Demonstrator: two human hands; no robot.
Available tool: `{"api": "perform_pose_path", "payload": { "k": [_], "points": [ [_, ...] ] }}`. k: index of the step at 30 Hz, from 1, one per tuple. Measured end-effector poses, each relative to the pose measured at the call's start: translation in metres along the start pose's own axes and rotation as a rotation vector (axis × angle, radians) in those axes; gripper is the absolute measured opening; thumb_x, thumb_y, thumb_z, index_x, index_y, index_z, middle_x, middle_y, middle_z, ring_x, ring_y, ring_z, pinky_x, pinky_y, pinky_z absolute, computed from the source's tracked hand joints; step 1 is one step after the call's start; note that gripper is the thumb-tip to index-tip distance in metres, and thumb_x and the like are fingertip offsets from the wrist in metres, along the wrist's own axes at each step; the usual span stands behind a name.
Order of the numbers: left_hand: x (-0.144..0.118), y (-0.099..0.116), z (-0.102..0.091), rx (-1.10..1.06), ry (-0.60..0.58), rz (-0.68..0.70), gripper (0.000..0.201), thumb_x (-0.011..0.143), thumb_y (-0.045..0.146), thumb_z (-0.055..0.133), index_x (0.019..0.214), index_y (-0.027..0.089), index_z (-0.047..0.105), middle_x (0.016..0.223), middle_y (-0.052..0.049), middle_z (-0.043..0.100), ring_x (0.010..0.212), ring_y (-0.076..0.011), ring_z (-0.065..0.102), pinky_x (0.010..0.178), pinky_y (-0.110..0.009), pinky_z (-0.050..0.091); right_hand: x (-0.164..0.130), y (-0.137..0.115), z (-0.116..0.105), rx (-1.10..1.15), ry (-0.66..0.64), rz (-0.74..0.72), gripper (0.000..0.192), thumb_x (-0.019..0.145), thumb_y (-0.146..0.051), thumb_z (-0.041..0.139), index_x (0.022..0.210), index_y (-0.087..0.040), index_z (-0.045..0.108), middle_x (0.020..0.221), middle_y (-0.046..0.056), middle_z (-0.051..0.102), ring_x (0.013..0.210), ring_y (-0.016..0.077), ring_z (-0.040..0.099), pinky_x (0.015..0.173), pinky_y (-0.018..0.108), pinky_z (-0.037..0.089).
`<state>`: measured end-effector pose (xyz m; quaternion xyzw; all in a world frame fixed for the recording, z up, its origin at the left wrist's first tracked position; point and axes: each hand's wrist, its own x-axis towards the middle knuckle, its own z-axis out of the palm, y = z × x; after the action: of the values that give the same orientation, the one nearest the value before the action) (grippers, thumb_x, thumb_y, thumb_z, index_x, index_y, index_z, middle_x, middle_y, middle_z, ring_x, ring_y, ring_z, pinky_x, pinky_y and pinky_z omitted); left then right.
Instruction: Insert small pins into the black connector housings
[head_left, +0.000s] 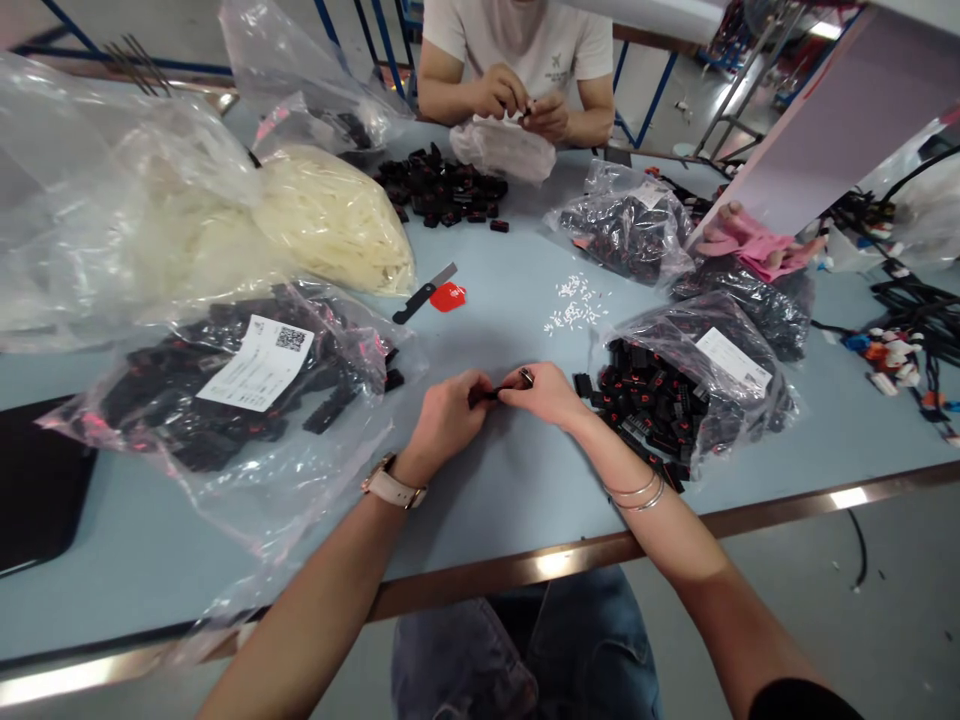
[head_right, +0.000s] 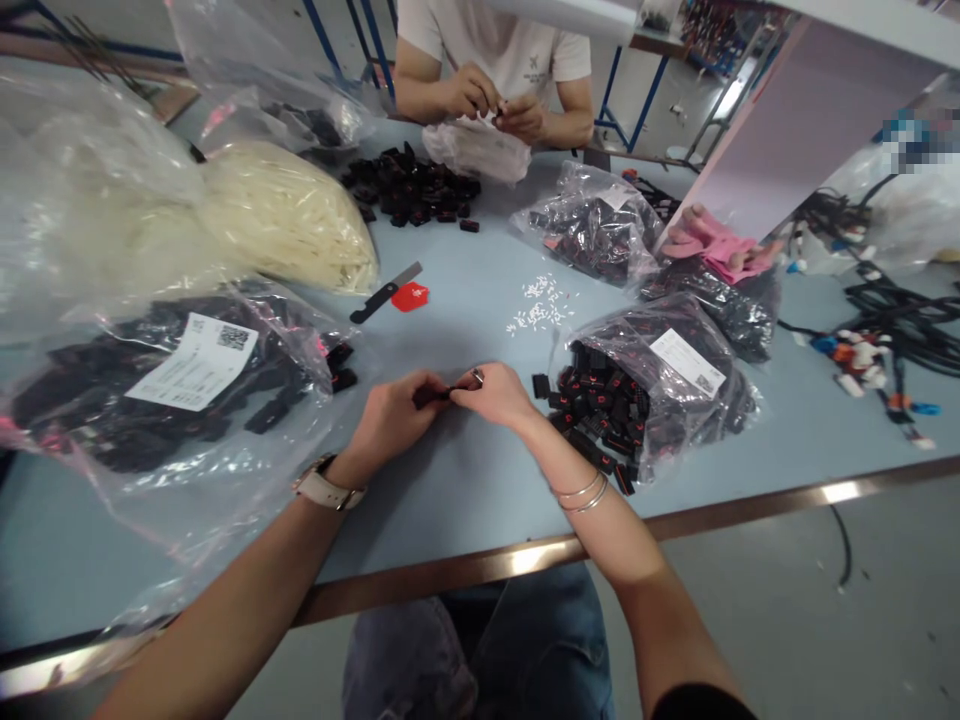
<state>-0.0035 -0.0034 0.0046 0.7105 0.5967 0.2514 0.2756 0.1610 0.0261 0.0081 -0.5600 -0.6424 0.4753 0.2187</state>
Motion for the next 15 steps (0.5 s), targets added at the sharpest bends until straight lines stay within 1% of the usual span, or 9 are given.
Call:
{"api": "perform_pose_path", "payload": {
  "k": [2,5,7,9,10,12,13,15],
  "points": [
    [0.000,0.001,-0.001,-0.011,0.007,-0.004,0.009,0.072,0.021,0.055,0.079,0.021,0.059,0.076,-0.002,0.069,0.067,-0.0174,0.061,0.065,-0.028,0.044,-0.001,0.001,-0.001,0.020,0.021,-0.021,0.021,0.066,-0.027,0.069,0.082,-0.014,0.071,0.067,-0.001,0.063,0.062,0.0086,0.051,0.058,0.022,0.038],
    [0.000,0.003,-0.001,-0.027,-0.001,-0.020,0.009,0.071,0.022,0.056,0.079,0.021,0.059,0.075,-0.001,0.068,0.065,-0.0166,0.060,0.064,-0.028,0.044,-0.002,0.003,-0.007,0.184,0.069,-0.008,0.029,0.065,-0.034,0.072,0.087,-0.013,0.069,0.068,-0.001,0.062,0.057,0.0071,0.049,0.054,0.021,0.038],
    [0.000,0.004,-0.002,-0.029,-0.008,-0.026,0.009,0.071,0.023,0.057,0.079,0.021,0.059,0.074,-0.001,0.068,0.064,-0.0163,0.059,0.064,-0.027,0.045,-0.002,0.004,-0.012,0.344,0.149,0.026,0.034,0.073,-0.044,0.064,0.087,-0.013,0.068,0.069,0.001,0.062,0.050,0.0058,0.044,0.047,0.021,0.034],
    [0.000,0.004,-0.002,-0.031,-0.005,-0.026,0.009,0.072,0.024,0.056,0.081,0.021,0.059,0.075,-0.001,0.068,0.064,-0.0160,0.059,0.064,-0.027,0.045,-0.003,0.003,-0.015,0.453,0.281,0.029,0.043,0.082,-0.053,0.049,0.087,-0.014,0.067,0.074,0.004,0.063,0.050,0.0065,0.046,0.044,0.021,0.034],
    [0.000,0.005,-0.002,-0.032,-0.003,-0.025,0.010,0.073,0.025,0.056,0.082,0.021,0.059,0.076,-0.001,0.068,0.064,-0.0159,0.059,0.064,-0.027,0.045,-0.004,0.002,-0.016,0.464,0.353,0.007,0.046,0.085,-0.055,0.043,0.087,-0.015,0.067,0.079,0.006,0.065,0.054,0.0077,0.050,0.046,0.021,0.036],
    [0.000,0.005,-0.002,-0.032,0.001,-0.029,0.011,0.073,0.026,0.056,0.083,0.021,0.058,0.077,-0.001,0.068,0.065,-0.0157,0.059,0.064,-0.026,0.045,-0.007,0.002,-0.014,0.399,0.474,-0.080,0.050,0.088,-0.055,0.035,0.086,-0.017,0.067,0.088,0.008,0.066,0.067,0.0112,0.057,0.055,0.022,0.043],
    [0.000,0.005,-0.002,-0.030,0.000,-0.033,0.012,0.073,0.026,0.056,0.084,0.021,0.058,0.077,-0.001,0.068,0.065,-0.0157,0.059,0.064,-0.026,0.045,-0.009,0.002,-0.012,0.343,0.510,-0.131,0.051,0.090,-0.055,0.033,0.085,-0.017,0.067,0.090,0.009,0.066,0.073,0.0128,0.059,0.061,0.024,0.045],
    [-0.001,0.005,-0.003,-0.026,-0.003,-0.040,0.011,0.074,0.027,0.057,0.083,0.021,0.058,0.077,-0.001,0.068,0.065,-0.0159,0.060,0.065,-0.026,0.045,-0.015,0.002,-0.008,0.238,0.533,-0.220,0.055,0.092,-0.053,0.028,0.081,-0.018,0.068,0.086,0.009,0.067,0.076,0.0149,0.060,0.067,0.026,0.047]
  ]
}}
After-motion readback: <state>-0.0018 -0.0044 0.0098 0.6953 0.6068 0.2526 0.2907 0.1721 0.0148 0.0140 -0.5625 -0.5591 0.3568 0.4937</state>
